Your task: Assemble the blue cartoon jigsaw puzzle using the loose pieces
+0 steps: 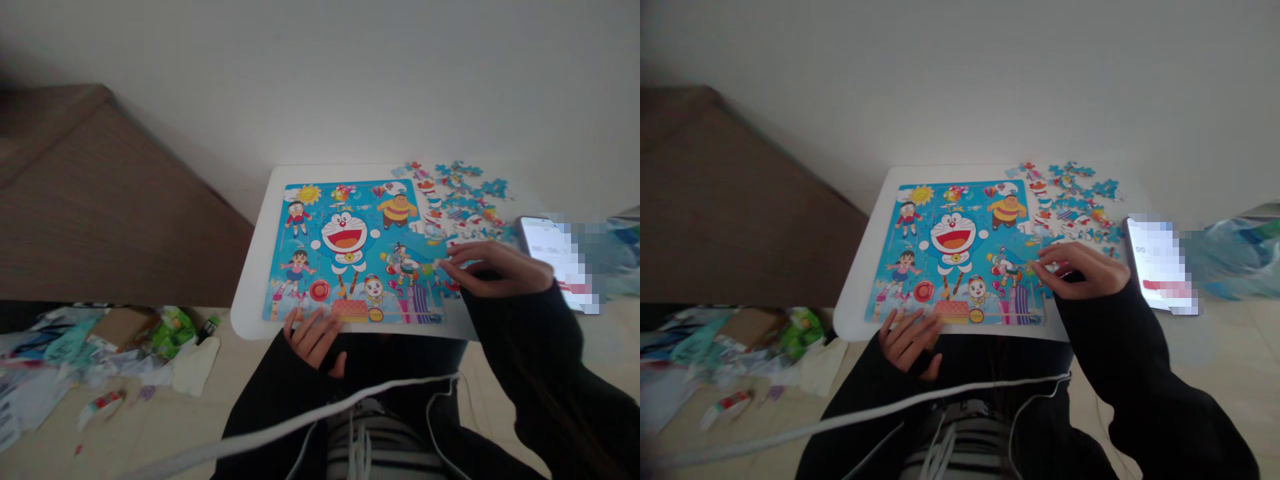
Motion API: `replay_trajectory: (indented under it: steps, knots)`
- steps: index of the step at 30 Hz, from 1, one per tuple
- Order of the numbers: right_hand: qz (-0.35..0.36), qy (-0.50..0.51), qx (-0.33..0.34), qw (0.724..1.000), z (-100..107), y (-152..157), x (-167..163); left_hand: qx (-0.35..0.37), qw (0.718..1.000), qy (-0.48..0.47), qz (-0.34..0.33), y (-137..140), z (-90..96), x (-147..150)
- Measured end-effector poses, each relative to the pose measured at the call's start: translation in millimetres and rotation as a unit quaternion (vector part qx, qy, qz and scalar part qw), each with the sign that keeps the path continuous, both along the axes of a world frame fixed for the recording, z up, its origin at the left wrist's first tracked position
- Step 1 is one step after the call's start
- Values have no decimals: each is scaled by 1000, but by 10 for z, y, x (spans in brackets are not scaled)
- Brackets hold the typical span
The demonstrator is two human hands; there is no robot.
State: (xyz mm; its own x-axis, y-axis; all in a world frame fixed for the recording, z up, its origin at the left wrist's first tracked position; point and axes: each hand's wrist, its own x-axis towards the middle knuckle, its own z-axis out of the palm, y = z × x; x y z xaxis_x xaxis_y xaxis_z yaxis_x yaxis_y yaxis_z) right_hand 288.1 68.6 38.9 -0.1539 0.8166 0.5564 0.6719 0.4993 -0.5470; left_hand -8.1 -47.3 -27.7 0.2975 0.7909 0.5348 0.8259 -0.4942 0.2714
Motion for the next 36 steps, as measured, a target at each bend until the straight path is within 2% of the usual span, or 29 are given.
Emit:
replay_trajectory:
  steps: [3,6,10,13,17,20,25,31,36]
  knots:
    - [39,6,19,999,-61,-100,-123,-5,1000,3,12,-72,-13,-59]
    - [42,7,20,999,-143,-163,-196,-10,1000,8,17,-124,-29,-104]
    - [48,27,-14,998,-228,-262,-277,0,1000,16,11,-135,-74,-140]
    - [58,34,-28,997,-303,-361,-336,39,999,23,3,-87,-107,-129]
    - [65,21,-9,998,-438,-482,-401,103,994,32,-32,36,-97,-18]
    - [75,19,6,997,-530,-536,-428,108,993,19,-40,141,-59,137]
    - [113,24,77,990,-625,-526,-407,102,993,-47,-31,274,-29,397]
    - [145,-10,109,983,-598,-475,-346,54,996,-67,-30,300,62,557]
    - [66,20,111,991,-377,-345,-430,51,997,-55,-17,402,234,557]
